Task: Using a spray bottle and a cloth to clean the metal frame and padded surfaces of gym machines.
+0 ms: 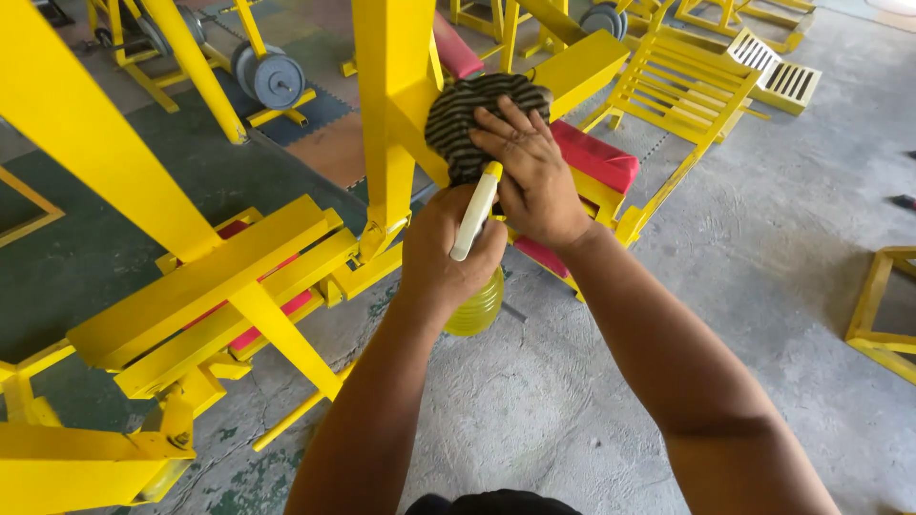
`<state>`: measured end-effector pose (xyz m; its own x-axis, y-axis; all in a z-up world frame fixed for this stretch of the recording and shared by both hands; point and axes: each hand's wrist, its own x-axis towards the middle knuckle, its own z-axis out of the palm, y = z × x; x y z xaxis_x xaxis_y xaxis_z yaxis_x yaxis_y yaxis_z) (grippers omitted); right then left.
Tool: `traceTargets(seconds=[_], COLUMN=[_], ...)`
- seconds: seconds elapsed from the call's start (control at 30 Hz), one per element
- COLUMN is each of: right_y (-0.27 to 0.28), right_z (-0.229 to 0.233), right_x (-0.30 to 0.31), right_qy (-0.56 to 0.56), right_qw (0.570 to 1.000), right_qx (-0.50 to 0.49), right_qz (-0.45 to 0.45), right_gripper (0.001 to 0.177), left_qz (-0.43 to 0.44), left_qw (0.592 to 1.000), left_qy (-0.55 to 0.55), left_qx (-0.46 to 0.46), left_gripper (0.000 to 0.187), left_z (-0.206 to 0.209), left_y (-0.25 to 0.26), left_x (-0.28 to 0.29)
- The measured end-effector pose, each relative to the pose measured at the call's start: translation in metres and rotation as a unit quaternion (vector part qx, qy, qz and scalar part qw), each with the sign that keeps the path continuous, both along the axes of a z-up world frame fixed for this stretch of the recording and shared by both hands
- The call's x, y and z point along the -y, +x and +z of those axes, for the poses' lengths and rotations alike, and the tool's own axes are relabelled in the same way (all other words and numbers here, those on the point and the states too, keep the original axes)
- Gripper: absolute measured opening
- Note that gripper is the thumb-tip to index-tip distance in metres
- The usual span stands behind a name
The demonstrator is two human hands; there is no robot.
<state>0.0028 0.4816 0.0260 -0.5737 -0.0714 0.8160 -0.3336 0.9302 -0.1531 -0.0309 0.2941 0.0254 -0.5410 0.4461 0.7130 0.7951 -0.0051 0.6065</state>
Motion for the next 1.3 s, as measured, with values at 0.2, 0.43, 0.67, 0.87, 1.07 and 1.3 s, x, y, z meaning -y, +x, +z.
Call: traceTargets(seconds=[0.2,0.43,0.67,0.87,1.07,1.3], right_y=[-0.022,-0.067,-0.115,-0.045,0.027,0.051], right_z=[0.002,0.004,-0.040,-0.113,-0.228,-0.320], right_x=[-0.070,-0.164,-0.304,-0.371,-0.445,-0.508], right_qy=[0.016,-0.094,-0.508,-0.777,-0.846,-0.900], right_qw=[1.000,0.994,0.855,0.564,0.414,0.348], right_qx=[0.006,-0.048,-0.071,-0.153,-0.202,-0.193], right_qz=[0.002,-0.015,0.074,0.232,0.267,0.178], right_gripper=[0.032,0.025,0.024,0.039,0.047,0.060], left_qz=[-0.036,-0.064,-0.134,-0.124,-0.175,-0.227], left_qw=[0.998,0.998,0.980,0.982,0.971,0.938], left_qy=[-0.001,-0.010,-0.086,-0.121,-0.137,-0.201], left_qx=[-0.044,0.026,0.120,0.072,0.088,0.165], left_gripper=[0.015,0.024,0.026,0.025,0.035,0.027], left_z=[-0.010,-0.021,-0.036,-0.104,-0.147,-0.231], left_y=[-0.006,-0.017,-0.044,-0.079,-0.082,-0.075], left_x=[-0.026,-0.081,-0.163,-0.245,-0.309,-0.399])
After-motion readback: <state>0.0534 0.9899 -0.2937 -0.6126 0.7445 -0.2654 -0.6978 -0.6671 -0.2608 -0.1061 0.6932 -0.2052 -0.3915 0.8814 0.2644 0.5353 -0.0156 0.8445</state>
